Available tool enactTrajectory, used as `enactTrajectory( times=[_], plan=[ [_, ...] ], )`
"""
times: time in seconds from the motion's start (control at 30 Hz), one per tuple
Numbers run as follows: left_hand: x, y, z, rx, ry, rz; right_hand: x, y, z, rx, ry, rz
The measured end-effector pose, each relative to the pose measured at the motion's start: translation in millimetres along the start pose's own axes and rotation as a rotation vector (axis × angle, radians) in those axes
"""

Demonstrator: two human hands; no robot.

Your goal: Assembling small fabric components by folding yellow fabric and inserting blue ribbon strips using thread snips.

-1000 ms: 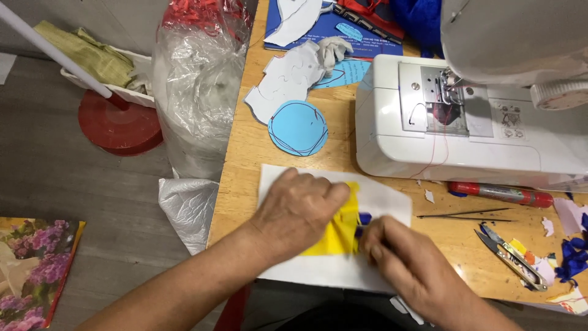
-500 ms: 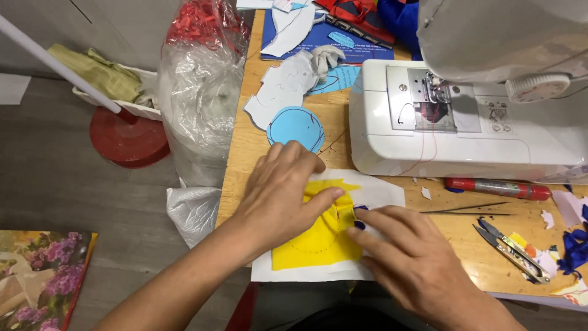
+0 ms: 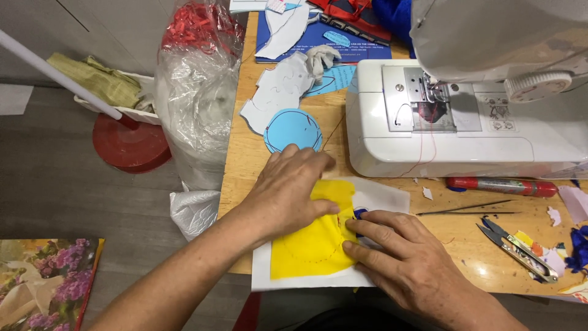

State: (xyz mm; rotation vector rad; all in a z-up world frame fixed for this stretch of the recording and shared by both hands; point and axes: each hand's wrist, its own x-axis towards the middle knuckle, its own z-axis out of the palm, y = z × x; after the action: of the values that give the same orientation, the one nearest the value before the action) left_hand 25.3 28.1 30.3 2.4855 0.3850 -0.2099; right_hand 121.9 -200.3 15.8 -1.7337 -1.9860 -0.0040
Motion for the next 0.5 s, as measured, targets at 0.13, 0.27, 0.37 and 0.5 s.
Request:
enactTrajectory(
  times=[0.13, 0.27, 0.37, 0.5],
  plan=[
    [0, 1, 5, 0.074, -0.044, 0.017, 4, -2, -5, 0.029, 0.005, 0.018],
    [-4, -5, 4, -0.061, 0.092, 0.161, 1, -1, -11, -0.073, 0.234, 0.181],
    [-12, 2, -4, -0.138, 0.067, 0.198, 7, -7, -14, -0.212, 0.327, 0.310],
    [-27, 13, -10, -0.118, 0.054, 0.298, 3, -9, -12, -0.394, 0.221, 0.455]
  ],
)
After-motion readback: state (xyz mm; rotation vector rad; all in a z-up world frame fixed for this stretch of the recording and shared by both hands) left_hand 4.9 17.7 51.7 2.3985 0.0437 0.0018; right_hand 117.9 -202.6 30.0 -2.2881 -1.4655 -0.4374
